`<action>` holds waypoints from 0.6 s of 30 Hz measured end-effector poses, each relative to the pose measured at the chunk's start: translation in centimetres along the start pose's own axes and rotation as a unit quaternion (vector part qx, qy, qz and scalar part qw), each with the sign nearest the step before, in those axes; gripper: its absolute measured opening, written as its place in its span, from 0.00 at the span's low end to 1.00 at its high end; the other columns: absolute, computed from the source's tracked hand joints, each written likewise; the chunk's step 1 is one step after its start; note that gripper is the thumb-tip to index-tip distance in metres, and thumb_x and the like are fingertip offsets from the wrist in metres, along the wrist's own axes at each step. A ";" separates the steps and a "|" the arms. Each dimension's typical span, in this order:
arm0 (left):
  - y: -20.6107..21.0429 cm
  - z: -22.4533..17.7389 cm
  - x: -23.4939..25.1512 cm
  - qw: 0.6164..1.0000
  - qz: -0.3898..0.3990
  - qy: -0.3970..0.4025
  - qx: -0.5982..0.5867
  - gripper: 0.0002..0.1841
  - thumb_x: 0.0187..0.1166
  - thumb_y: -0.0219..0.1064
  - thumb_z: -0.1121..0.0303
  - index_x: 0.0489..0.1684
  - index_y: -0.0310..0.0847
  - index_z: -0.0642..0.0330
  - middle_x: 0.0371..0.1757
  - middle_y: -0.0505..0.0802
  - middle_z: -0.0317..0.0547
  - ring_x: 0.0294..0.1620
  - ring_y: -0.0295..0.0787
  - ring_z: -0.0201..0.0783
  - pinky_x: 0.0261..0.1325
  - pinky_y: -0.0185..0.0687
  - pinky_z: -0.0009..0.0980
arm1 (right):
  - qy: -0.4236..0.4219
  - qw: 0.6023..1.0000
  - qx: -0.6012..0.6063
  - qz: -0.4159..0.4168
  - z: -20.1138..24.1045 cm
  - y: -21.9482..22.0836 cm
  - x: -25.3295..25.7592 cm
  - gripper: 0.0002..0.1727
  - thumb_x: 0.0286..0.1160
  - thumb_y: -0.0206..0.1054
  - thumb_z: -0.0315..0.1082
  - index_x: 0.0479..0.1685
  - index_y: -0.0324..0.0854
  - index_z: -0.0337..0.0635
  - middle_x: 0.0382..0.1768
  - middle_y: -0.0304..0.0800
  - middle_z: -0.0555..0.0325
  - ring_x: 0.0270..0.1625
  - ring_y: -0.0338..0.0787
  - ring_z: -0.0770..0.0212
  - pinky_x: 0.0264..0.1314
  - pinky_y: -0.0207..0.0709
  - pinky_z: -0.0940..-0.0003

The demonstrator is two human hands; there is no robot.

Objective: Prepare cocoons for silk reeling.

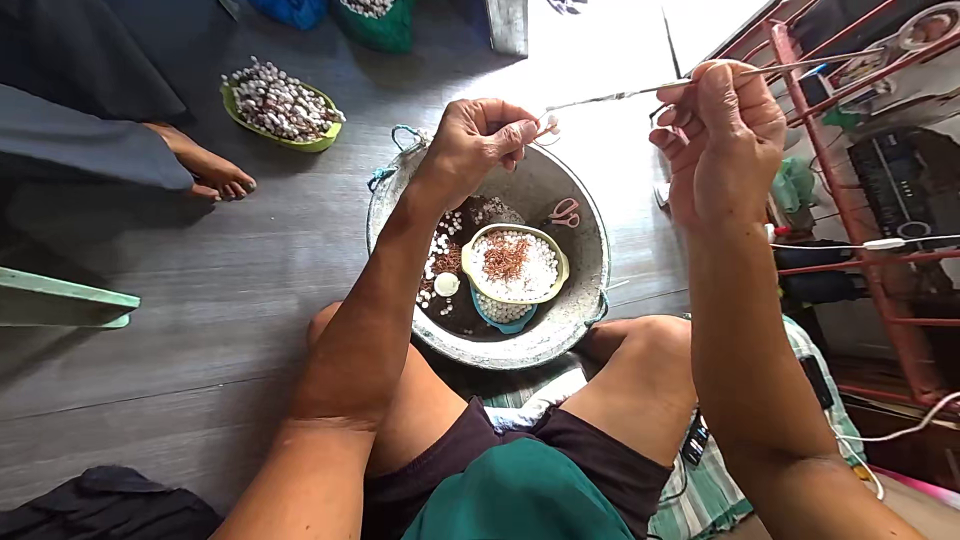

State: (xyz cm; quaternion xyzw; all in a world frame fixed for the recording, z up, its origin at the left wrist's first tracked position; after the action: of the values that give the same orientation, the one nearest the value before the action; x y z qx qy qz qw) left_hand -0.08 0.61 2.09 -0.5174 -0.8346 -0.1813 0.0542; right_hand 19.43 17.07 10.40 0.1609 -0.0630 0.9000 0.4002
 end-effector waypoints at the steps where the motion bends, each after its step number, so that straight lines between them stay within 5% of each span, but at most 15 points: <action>1: 0.0 0.0 0.0 1.000 -0.001 0.002 0.001 0.04 0.81 0.69 0.75 0.43 0.89 0.66 0.32 0.93 0.41 0.30 0.88 0.31 0.37 0.88 0.27 | -0.003 1.000 -0.005 0.004 0.0 0.1 0.1 0.11 0.93 0.53 0.32 0.47 0.81 0.43 0.40 0.93 0.56 0.39 0.93 0.62 0.44 0.90 0.66; 18: -0.4 -0.3 0.0 0.999 0.010 0.017 0.027 0.05 0.82 0.68 0.75 0.44 0.89 0.66 0.32 0.93 0.41 0.29 0.87 0.31 0.36 0.87 0.26 | -0.035 0.998 -0.043 0.011 0.0 0.0 0.3 0.11 0.93 0.52 0.32 0.47 0.81 0.42 0.42 0.94 0.56 0.41 0.93 0.62 0.44 0.90 0.65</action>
State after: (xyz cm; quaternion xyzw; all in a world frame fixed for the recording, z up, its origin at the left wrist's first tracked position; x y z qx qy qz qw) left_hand -0.44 0.39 2.27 -0.5207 -0.8329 -0.1671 0.0845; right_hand 19.24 17.29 10.53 0.1743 -0.1171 0.8948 0.3940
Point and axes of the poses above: each hand's wrist, its own x-axis towards the middle knuckle, its own y-axis out of the palm, z = x × y, the point moved 2 cm from there along x, towards the middle knuckle
